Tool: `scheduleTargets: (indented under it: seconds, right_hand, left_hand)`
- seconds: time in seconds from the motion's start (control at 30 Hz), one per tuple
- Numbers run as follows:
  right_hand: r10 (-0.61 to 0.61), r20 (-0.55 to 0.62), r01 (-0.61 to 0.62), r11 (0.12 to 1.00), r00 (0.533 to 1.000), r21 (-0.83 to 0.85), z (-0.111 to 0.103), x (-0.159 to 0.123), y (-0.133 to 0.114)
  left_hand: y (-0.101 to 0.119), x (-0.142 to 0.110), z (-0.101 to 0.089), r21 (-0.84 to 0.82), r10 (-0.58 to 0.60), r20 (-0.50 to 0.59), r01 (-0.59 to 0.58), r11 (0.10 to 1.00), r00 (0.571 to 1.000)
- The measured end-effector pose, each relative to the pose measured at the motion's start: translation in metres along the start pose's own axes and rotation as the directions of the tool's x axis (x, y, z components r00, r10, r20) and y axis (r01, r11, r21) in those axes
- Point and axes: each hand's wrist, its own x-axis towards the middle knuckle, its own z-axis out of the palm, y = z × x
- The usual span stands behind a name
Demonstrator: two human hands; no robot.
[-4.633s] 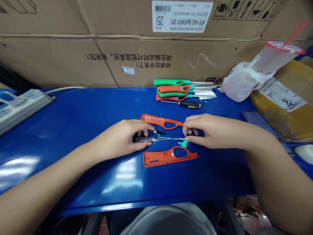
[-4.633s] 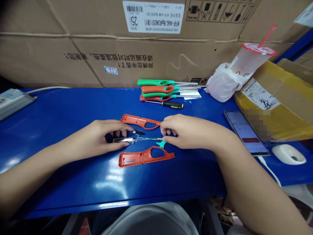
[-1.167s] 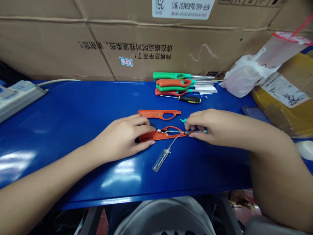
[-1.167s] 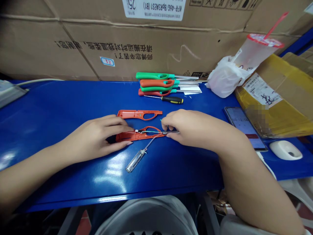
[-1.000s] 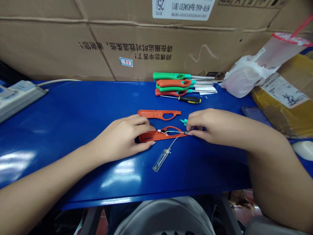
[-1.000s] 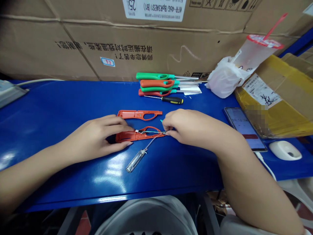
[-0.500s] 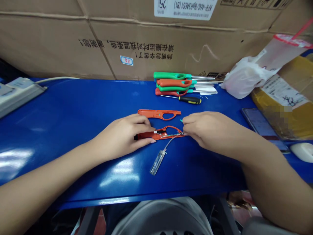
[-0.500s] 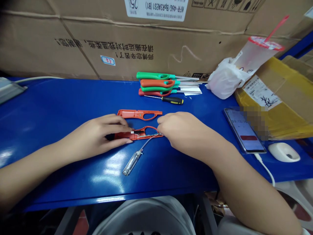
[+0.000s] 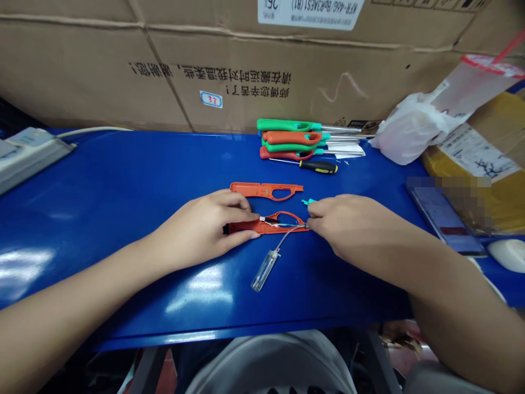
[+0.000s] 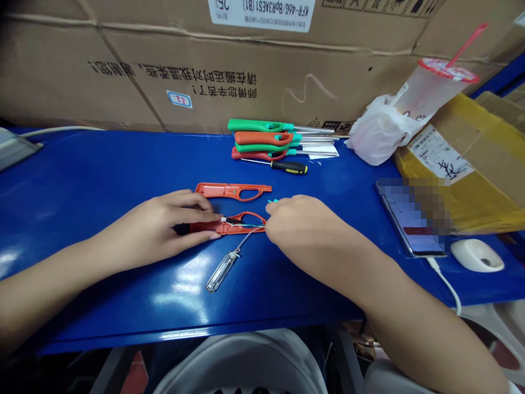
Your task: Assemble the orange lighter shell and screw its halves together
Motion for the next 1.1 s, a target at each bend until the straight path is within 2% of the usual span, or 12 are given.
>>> scheduleTargets:
  seconds: [0.2,0.33,0.47,0.8,1.0,1.1]
  right_hand:
    - [0.019,-0.003,-0.019,0.999,1.0,0.025,-0.004,0.0,-0.001]
    - [0.069,0.073,-0.08,0.983,0.995,0.166,-0.009,0.004,0.016]
    - [0.104,-0.005,-0.097,0.94,0.995,0.326,-0.01,0.009,0.029]
    - [0.126,0.043,-0.132,0.885,0.991,0.446,0.0,0.02,0.031]
    - [0.137,-0.019,-0.118,0.911,0.99,0.396,-0.005,0.015,0.032]
    - [0.292,-0.071,-0.25,0.904,0.954,0.347,-0.008,0.012,0.04]
  left_hand:
    - [0.0,0.001,-0.001,-0.012,-0.005,0.011,0.005,1.0,1.0]
    - [-0.002,0.0,-0.002,-0.001,0.004,0.01,-0.004,1.0,1.0]
    - [-0.002,-0.002,-0.002,0.046,0.03,-0.009,-0.03,0.998,1.0]
    - [0.0,-0.002,-0.005,0.07,0.021,0.006,-0.021,0.997,1.0]
    - [0.005,0.001,0.0,0.014,0.005,-0.091,-0.004,1.0,0.996]
    - [0.008,0.004,0.007,-0.027,0.021,-0.163,-0.026,0.999,0.986]
